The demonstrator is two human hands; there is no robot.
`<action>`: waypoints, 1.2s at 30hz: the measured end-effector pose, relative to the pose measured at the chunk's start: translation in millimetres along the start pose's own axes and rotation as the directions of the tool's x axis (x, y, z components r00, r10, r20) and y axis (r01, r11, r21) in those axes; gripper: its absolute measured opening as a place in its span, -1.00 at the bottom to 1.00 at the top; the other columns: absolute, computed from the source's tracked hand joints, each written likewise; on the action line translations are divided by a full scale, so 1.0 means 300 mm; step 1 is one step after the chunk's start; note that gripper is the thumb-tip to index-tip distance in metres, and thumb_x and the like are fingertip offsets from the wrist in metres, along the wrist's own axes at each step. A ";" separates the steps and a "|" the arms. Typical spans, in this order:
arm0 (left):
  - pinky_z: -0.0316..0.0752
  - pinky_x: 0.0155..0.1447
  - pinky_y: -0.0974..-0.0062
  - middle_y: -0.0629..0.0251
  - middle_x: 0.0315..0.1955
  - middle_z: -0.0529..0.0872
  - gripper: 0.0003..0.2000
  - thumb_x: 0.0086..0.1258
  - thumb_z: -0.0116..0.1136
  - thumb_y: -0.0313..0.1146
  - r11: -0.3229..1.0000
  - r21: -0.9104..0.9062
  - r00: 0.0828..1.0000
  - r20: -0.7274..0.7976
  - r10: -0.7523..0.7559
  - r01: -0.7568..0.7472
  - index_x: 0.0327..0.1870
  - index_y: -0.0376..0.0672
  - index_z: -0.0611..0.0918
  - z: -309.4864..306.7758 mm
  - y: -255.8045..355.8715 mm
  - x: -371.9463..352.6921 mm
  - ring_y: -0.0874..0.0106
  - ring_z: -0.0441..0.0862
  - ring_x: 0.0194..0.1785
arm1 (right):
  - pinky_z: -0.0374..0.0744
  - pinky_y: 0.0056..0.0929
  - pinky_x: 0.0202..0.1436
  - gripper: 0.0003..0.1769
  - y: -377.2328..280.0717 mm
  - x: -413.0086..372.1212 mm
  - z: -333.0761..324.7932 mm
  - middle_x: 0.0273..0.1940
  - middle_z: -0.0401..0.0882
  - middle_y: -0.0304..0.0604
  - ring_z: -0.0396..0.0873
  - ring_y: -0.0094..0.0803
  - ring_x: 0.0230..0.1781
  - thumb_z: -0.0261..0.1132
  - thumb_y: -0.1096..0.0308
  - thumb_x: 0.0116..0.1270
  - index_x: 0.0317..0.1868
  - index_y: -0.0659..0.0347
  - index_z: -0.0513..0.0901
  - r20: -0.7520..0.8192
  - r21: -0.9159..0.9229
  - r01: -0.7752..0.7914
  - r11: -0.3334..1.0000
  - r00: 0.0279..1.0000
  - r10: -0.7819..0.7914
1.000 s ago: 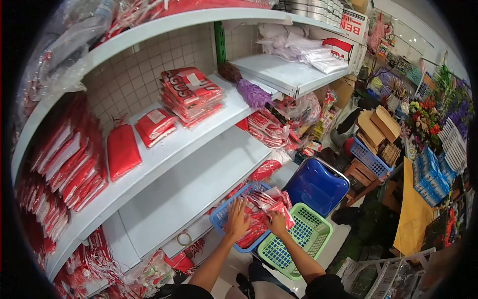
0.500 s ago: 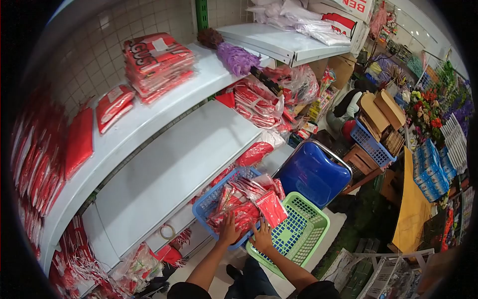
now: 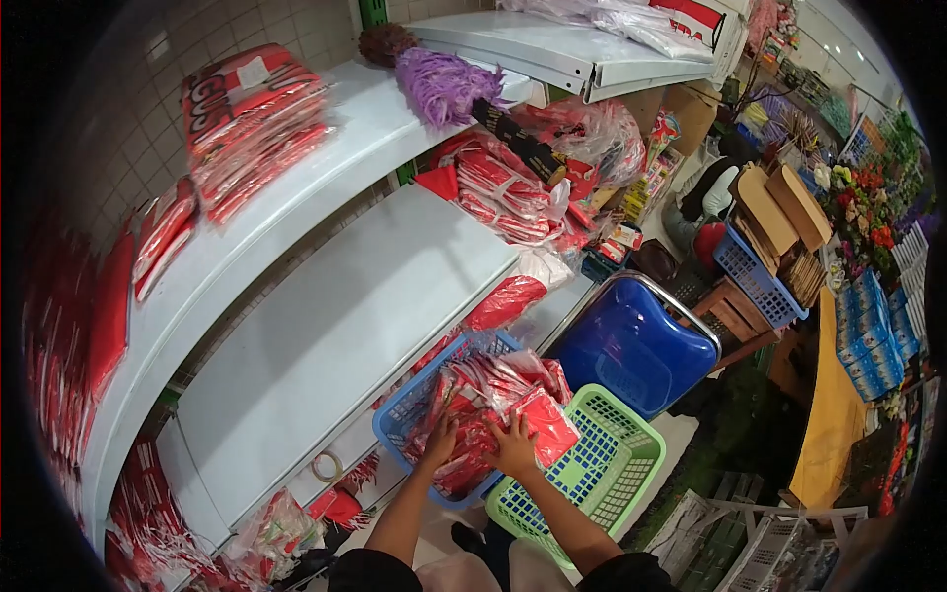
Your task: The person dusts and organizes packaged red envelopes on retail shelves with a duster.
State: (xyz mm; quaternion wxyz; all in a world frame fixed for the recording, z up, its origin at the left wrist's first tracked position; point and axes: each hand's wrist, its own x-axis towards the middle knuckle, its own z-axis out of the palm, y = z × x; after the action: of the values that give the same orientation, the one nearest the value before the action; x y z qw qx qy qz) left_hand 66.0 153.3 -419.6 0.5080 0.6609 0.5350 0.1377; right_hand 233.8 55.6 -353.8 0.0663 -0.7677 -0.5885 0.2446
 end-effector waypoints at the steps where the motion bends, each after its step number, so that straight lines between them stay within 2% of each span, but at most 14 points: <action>1: 0.25 0.25 0.34 -0.09 0.21 0.34 -0.39 0.39 -0.10 -0.07 1.000 0.020 1.000 0.012 -0.016 0.016 0.31 -0.33 0.17 0.011 -0.031 0.019 0.15 0.37 0.23 | 0.07 0.48 0.16 -0.11 0.000 0.003 0.004 0.39 -0.16 0.16 -0.18 0.27 0.38 0.35 -0.13 -0.06 0.32 -0.44 0.14 -0.012 0.000 0.001 1.000 1.000 -0.001; 4: 0.30 0.19 0.31 -0.06 0.11 0.43 -0.40 0.31 0.03 -0.05 0.983 -0.184 0.998 -0.057 0.002 -0.012 0.25 -0.29 0.29 0.045 -0.073 0.060 0.12 0.42 0.15 | 0.06 0.51 0.15 -0.10 0.002 0.010 0.024 0.38 -0.12 0.19 -0.17 0.28 0.38 0.36 -0.14 -0.09 0.31 -0.38 0.17 -0.022 -0.004 0.000 1.000 1.000 0.000; 7: 0.33 0.14 0.25 -0.04 -0.06 0.52 -0.47 0.23 0.13 -0.04 0.995 0.084 0.998 -0.037 -0.043 0.046 0.13 -0.21 0.44 0.039 -0.076 0.109 0.10 0.45 0.07 | 0.05 0.53 0.14 -0.09 0.002 0.026 0.011 0.37 -0.10 0.22 -0.16 0.29 0.37 0.37 -0.14 -0.09 0.31 -0.30 0.19 0.023 0.002 -0.009 1.000 1.000 0.008; 9: 0.33 0.10 0.22 0.02 -0.15 0.56 -0.56 0.20 0.15 -0.08 0.973 0.231 0.993 -0.109 0.050 -0.024 0.00 -0.19 0.50 0.052 -0.076 0.111 0.09 0.46 0.04 | 0.04 0.53 0.14 -0.10 0.001 0.035 -0.011 0.37 -0.10 0.23 -0.15 0.31 0.37 0.37 -0.15 -0.09 0.30 -0.23 0.21 0.062 0.027 -0.006 1.000 0.998 0.004; 13: 0.34 0.05 0.15 0.14 -0.25 0.60 -0.73 0.17 0.16 -0.17 0.787 0.551 0.864 -0.217 0.455 -0.276 -0.21 -0.14 0.52 0.063 0.020 0.041 0.07 0.50 -0.05 | 0.07 0.52 0.11 -0.12 0.019 0.067 0.032 0.27 0.09 0.18 0.04 0.21 0.31 0.36 -0.16 -0.07 0.27 -0.13 0.24 -0.066 0.226 -0.072 0.971 0.994 0.089; 16: 0.39 0.00 0.17 0.20 -0.30 0.61 -0.77 0.17 0.14 -0.22 0.970 0.217 0.986 -0.143 -0.081 0.112 -0.27 -0.15 0.50 0.111 0.050 -0.012 0.05 0.54 -0.14 | 0.11 0.49 0.10 -0.08 0.016 0.086 0.056 0.16 0.21 0.10 0.17 0.11 0.24 0.38 -0.16 -0.08 0.26 -0.01 0.22 -0.139 0.429 -0.163 0.888 0.960 0.243; 17: 0.43 -0.06 0.21 0.15 -0.25 0.62 -0.76 0.19 0.11 -0.23 0.982 0.186 0.994 -0.108 0.011 0.009 -0.18 -0.14 0.52 0.072 0.156 -0.078 0.03 0.56 -0.15 | 0.12 0.47 0.10 -0.07 0.007 0.098 0.049 0.13 0.24 0.08 0.19 0.08 0.22 0.38 -0.15 -0.09 0.24 0.05 0.21 -0.120 0.487 -0.223 0.844 0.941 0.318; 20: 0.44 -0.12 0.24 0.09 -0.22 0.63 -0.72 0.22 0.09 -0.23 0.958 0.229 0.954 -0.206 0.218 -0.170 -0.10 -0.13 0.54 0.102 0.069 -0.157 0.05 0.56 -0.11 | 0.14 0.42 0.13 -0.07 -0.088 0.119 -0.030 0.12 0.24 0.05 0.22 0.02 0.20 0.43 -0.10 -0.13 0.15 0.23 0.20 -0.121 0.477 -0.380 0.792 0.865 0.487; 24: 0.44 -0.06 0.22 0.07 -0.19 0.63 -0.71 0.25 0.06 -0.23 0.983 0.148 0.991 0.064 -0.115 0.104 -0.12 -0.23 0.55 -0.066 0.237 -0.148 0.06 0.58 -0.13 | 0.10 0.48 0.11 -0.08 -0.129 0.157 0.004 0.15 0.21 0.03 0.18 0.01 0.22 0.45 -0.04 -0.15 0.14 0.23 0.20 -0.146 0.331 -0.482 0.811 0.823 0.549; 25: 0.45 -0.06 0.20 0.12 -0.20 0.63 -0.74 0.26 0.04 -0.28 0.998 0.055 0.996 0.083 0.037 -0.042 -0.11 -0.22 0.54 -0.054 0.088 -0.066 0.04 0.59 -0.17 | 0.09 0.51 0.10 -0.07 -0.130 0.165 0.011 0.15 0.20 0.03 0.16 0.01 0.23 0.45 -0.03 -0.15 0.16 0.22 0.20 -0.125 0.315 -0.492 0.812 0.826 0.549; 28: 0.44 0.00 0.19 0.08 -0.10 0.58 -0.67 0.26 0.02 -0.32 0.904 0.419 0.997 -0.019 -0.081 0.081 0.03 -0.20 0.46 -0.109 0.294 -0.007 0.05 0.54 -0.03 | 0.06 0.56 0.07 -0.09 -0.109 0.168 0.065 0.15 0.17 0.03 0.11 0.04 0.25 0.44 0.02 -0.11 0.18 0.21 0.19 -0.193 0.264 -0.435 0.861 0.851 0.489; 31: 0.39 0.12 0.19 -0.02 0.06 0.45 -0.54 0.26 0.02 -0.33 0.873 0.466 0.972 -0.101 0.213 -0.143 0.19 -0.21 0.31 -0.020 0.091 0.107 0.05 0.41 0.14 | 0.03 0.57 0.07 -0.11 -0.085 0.153 0.084 0.13 0.17 0.04 0.10 0.05 0.24 0.42 0.06 -0.09 0.20 0.21 0.18 -0.205 0.282 -0.364 0.888 0.881 0.426; 34: 0.29 0.23 0.20 -0.09 0.16 0.33 -0.43 0.24 0.06 -0.31 0.913 0.282 0.930 -0.138 0.341 -0.293 0.26 -0.25 0.20 0.021 0.031 0.137 0.04 0.28 0.24 | 0.02 0.57 0.08 -0.14 -0.075 0.142 0.084 0.11 0.17 0.05 0.11 0.07 0.23 0.41 0.06 -0.08 0.18 0.22 0.21 -0.220 0.299 -0.318 0.900 0.894 0.389; 36: 0.25 0.26 0.21 -0.08 0.13 0.36 -0.42 0.23 0.09 -0.31 0.918 0.348 0.932 -0.232 0.280 -0.189 0.26 -0.24 0.21 0.048 0.101 0.102 0.04 0.30 0.22 | 0.02 0.57 0.08 -0.15 -0.062 0.143 0.094 0.10 0.18 0.05 0.11 0.07 0.22 0.41 0.06 -0.07 0.18 0.22 0.22 -0.226 0.256 -0.307 0.917 0.903 0.365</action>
State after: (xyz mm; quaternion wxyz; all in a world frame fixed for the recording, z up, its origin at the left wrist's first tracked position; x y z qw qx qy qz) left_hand 105.6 174.3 -412.2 0.2939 0.7684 0.5320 0.2006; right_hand 212.9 96.0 -383.9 0.1844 -0.8723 -0.4023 0.2080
